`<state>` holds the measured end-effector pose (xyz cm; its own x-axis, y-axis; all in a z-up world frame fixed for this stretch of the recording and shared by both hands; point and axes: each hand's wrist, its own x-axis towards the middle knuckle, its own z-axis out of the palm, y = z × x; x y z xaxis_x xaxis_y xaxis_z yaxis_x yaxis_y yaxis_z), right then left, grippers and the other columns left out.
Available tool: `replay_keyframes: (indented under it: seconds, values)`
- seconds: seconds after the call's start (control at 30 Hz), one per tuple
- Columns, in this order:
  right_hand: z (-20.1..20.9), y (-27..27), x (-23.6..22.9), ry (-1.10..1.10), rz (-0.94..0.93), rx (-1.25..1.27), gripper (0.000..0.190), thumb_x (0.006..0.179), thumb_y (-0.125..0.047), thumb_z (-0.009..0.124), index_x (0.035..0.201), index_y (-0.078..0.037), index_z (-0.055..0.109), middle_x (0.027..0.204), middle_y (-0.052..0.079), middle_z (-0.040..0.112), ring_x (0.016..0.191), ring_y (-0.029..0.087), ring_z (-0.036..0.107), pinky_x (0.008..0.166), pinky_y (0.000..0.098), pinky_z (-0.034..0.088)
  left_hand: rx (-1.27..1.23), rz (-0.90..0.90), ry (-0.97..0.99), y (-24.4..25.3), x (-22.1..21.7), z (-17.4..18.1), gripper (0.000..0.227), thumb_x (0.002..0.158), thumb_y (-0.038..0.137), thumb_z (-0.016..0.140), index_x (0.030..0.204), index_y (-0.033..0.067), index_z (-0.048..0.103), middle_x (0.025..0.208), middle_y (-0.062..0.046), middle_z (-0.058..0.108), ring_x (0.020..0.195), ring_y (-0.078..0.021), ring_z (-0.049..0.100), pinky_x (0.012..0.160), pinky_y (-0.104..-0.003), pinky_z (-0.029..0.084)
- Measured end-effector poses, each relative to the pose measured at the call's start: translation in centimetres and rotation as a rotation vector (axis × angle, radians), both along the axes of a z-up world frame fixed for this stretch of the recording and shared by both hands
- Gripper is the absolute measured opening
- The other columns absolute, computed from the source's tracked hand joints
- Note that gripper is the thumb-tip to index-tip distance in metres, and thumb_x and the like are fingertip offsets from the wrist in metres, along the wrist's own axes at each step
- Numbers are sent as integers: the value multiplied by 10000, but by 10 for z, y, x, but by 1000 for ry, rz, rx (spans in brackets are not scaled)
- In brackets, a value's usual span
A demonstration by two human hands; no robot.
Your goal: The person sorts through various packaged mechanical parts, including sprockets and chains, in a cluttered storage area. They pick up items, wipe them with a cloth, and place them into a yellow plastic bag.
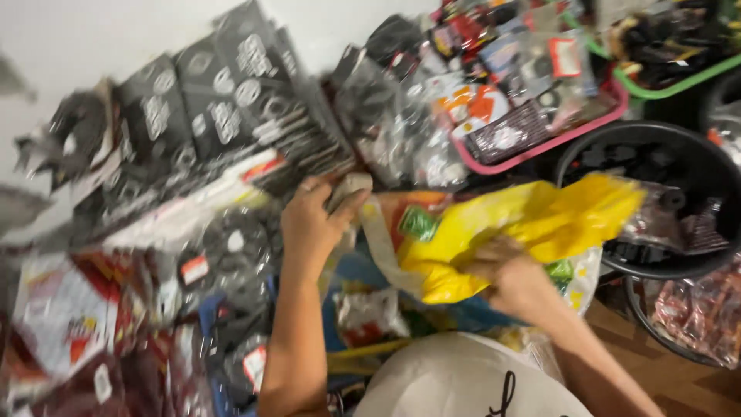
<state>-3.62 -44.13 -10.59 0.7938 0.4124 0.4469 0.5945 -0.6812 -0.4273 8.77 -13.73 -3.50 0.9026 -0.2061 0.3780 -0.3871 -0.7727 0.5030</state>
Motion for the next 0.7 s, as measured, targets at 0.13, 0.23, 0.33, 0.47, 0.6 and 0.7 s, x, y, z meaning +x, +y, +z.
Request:
replay_keyframes:
  seconds: [0.13,0.23,0.33,0.47,0.6,0.7]
  values:
    - [5,-30,-4,-94,-35,72,238,689,-257,756,909,-165,762,917,75,700,962,372,668,944,482,520,-84,96,237,54,-73,-11,650,936,640,666,597,86,633,643,-179,657,735,-422,695,651,-484,547]
    - [41,-32,-15,-1,-171,43,581,621,84,688,1191,-13,743,1096,136,702,922,273,648,800,360,556,-102,249,601,64,-129,-3,467,737,451,791,1080,136,750,844,-37,782,593,-223,591,591,-351,480]
    - [42,-39,-14,-95,-346,90,394,807,138,659,1195,142,726,1130,230,681,937,359,628,847,406,502,216,131,935,68,-156,-34,882,704,463,863,1475,211,516,982,-43,807,742,-237,747,692,-361,546]
    - [40,-44,-8,-276,-440,-52,346,950,71,899,1253,175,771,1039,262,686,853,383,594,840,445,504,558,-23,649,73,-176,-125,876,706,404,812,1441,80,463,834,-162,740,664,-360,712,597,-485,526]
    - [45,-34,0,-301,-436,-31,235,1055,139,858,1254,203,751,1070,286,726,819,365,619,783,420,512,220,-87,-53,66,-196,-158,105,728,37,690,747,78,595,737,-91,644,612,-324,601,596,-435,481]
    - [20,-59,23,-213,-362,225,446,1046,318,714,1469,225,608,1279,368,653,1025,426,651,861,447,533,340,-151,84,60,-190,-169,69,776,52,653,720,90,663,768,-95,689,681,-358,637,628,-496,491]
